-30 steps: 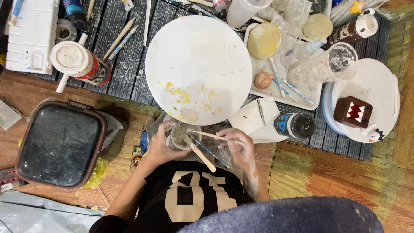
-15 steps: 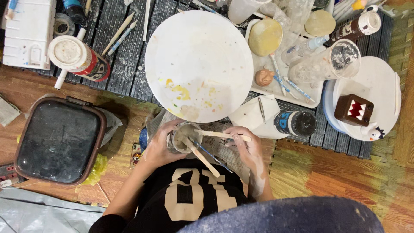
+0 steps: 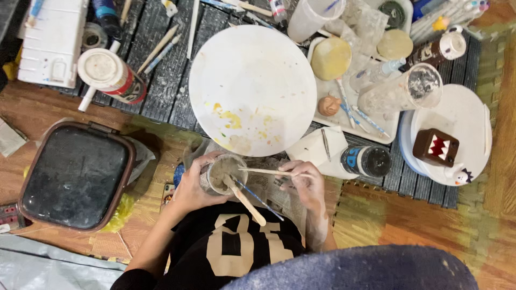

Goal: The person mixes a gray paste in a small container using a wooden stick. They scrape the sides of the container and stir the mixture repeatedly to achieve a uniform consistency.

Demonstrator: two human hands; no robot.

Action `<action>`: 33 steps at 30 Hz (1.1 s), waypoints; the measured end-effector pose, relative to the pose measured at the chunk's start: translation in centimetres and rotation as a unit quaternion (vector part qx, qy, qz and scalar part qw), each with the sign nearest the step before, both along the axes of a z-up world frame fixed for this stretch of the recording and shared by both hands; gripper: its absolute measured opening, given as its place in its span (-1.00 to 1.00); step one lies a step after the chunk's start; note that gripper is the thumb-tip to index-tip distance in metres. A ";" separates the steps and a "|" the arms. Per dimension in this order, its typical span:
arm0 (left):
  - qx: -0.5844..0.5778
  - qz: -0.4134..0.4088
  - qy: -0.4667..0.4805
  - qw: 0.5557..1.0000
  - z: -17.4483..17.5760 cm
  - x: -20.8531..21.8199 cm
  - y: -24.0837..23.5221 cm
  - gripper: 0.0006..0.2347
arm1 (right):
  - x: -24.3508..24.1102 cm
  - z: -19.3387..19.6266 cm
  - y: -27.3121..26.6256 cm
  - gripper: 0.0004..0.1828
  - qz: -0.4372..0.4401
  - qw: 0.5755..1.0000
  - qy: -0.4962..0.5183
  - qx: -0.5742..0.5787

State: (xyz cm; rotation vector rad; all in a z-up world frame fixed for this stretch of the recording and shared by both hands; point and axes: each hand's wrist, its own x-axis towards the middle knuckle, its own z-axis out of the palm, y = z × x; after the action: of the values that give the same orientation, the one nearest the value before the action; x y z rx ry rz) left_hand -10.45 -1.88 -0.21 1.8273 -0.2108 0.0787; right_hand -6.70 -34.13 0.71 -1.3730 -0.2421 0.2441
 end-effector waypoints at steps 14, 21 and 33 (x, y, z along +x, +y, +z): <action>-0.101 0.030 -0.073 0.992 2.2 0.4 1.7 -0.17 | 2.2 -0.6 0.7 -0.76 -0.057 0.993 0.006 0.106; -0.069 0.049 -0.101 0.991 4.4 4.4 2.8 -0.09 | 4.3 -1.1 1.1 -0.87 -0.183 0.961 0.087 0.189; -0.007 -0.062 -0.128 0.990 6.7 20.5 -3.7 -0.17 | 4.8 -0.3 -1.9 -0.89 -0.260 0.955 0.031 0.140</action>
State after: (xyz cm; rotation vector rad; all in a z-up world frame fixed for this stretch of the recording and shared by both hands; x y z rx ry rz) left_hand 10.02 -5.58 6.48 1.7834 -0.5031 0.2286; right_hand -1.94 -36.02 0.37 -1.0995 0.1375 -0.1828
